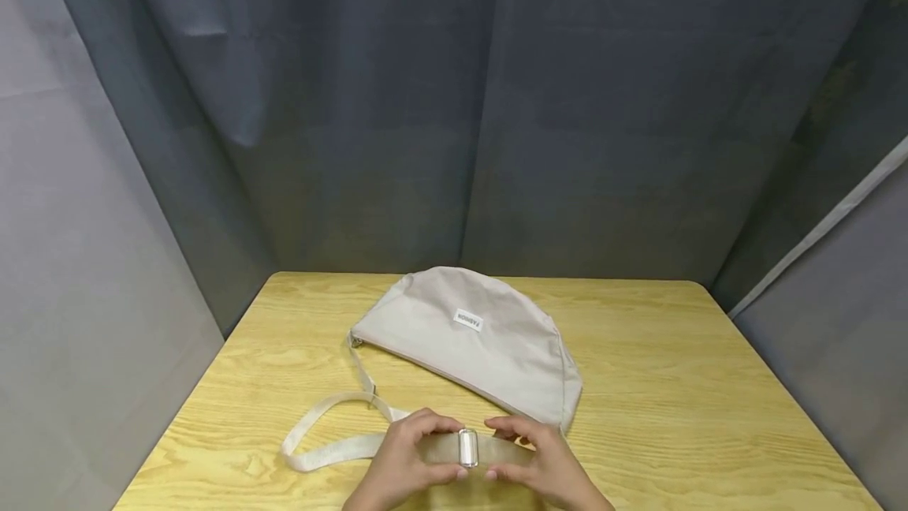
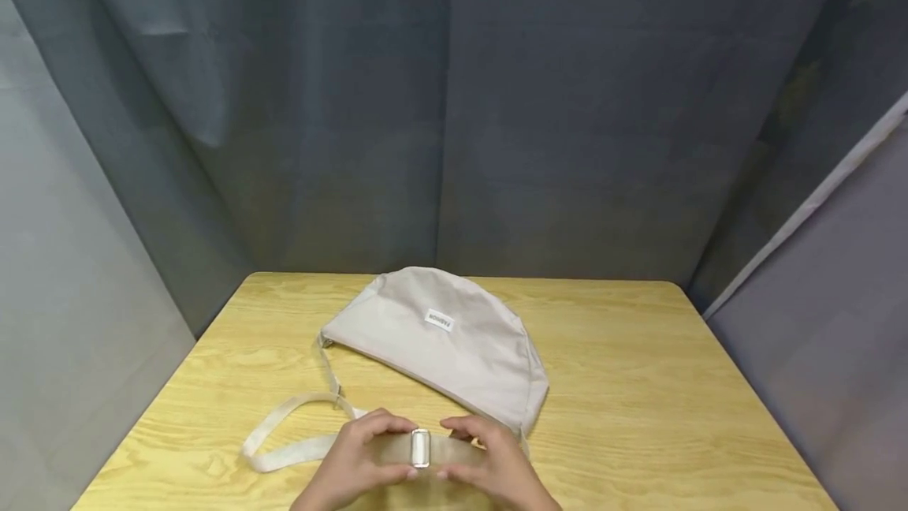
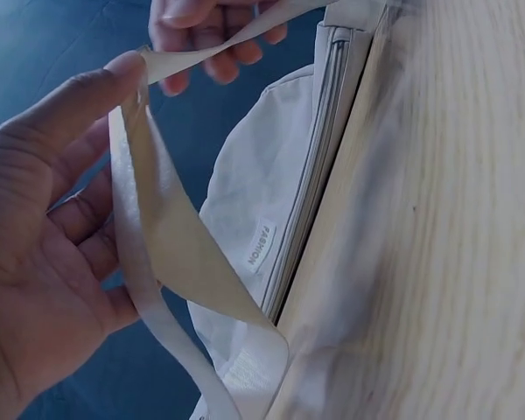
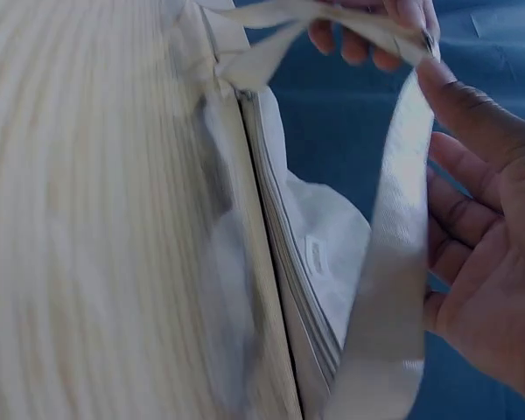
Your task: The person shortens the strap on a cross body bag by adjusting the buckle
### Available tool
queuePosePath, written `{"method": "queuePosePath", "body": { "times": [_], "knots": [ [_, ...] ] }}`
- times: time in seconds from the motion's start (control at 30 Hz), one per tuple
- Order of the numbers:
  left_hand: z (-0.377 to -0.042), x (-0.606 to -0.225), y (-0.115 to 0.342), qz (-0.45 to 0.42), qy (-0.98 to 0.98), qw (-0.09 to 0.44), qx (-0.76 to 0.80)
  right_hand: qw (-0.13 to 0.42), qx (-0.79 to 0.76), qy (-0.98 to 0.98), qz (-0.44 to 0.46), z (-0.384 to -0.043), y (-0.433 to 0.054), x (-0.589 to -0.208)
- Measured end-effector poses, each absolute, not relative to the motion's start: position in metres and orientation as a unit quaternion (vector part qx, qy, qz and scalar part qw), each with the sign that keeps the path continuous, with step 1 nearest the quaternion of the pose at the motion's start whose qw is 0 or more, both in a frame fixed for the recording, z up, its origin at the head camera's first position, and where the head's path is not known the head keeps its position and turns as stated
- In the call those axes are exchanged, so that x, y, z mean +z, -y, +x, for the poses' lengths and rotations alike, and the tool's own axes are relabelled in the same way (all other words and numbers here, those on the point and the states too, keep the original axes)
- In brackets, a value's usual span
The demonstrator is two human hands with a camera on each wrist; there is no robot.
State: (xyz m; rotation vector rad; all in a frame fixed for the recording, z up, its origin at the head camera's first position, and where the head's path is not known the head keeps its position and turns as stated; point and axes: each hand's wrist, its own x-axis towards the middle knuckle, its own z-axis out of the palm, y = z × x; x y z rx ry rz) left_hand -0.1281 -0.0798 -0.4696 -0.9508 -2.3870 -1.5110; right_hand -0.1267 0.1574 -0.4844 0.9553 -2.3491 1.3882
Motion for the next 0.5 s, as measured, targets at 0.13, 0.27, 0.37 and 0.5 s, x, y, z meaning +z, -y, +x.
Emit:
{"method": "queuePosePath", "body": {
  "times": [0.13, 0.27, 0.37, 0.5],
  "knots": [
    [-0.122, -0.455, 0.079, -0.312, 0.791, 0.079, -0.520, 0.114, 0.480, 0.812, 0.312, -0.127, -0.166, -0.484],
    [-0.117, -0.440, 0.079, -0.317, 0.783, 0.075, -0.530, 0.114, 0.488, 0.805, 0.317, -0.128, -0.172, -0.486],
    [-0.119, -0.443, 0.079, -0.326, 0.779, 0.078, -0.531, 0.107, 0.495, 0.804, 0.312, -0.129, -0.173, -0.487],
    [-0.127, -0.465, 0.080, -0.341, 0.774, 0.087, -0.526, 0.080, 0.518, 0.800, 0.291, -0.130, -0.172, -0.489]
  ]
}}
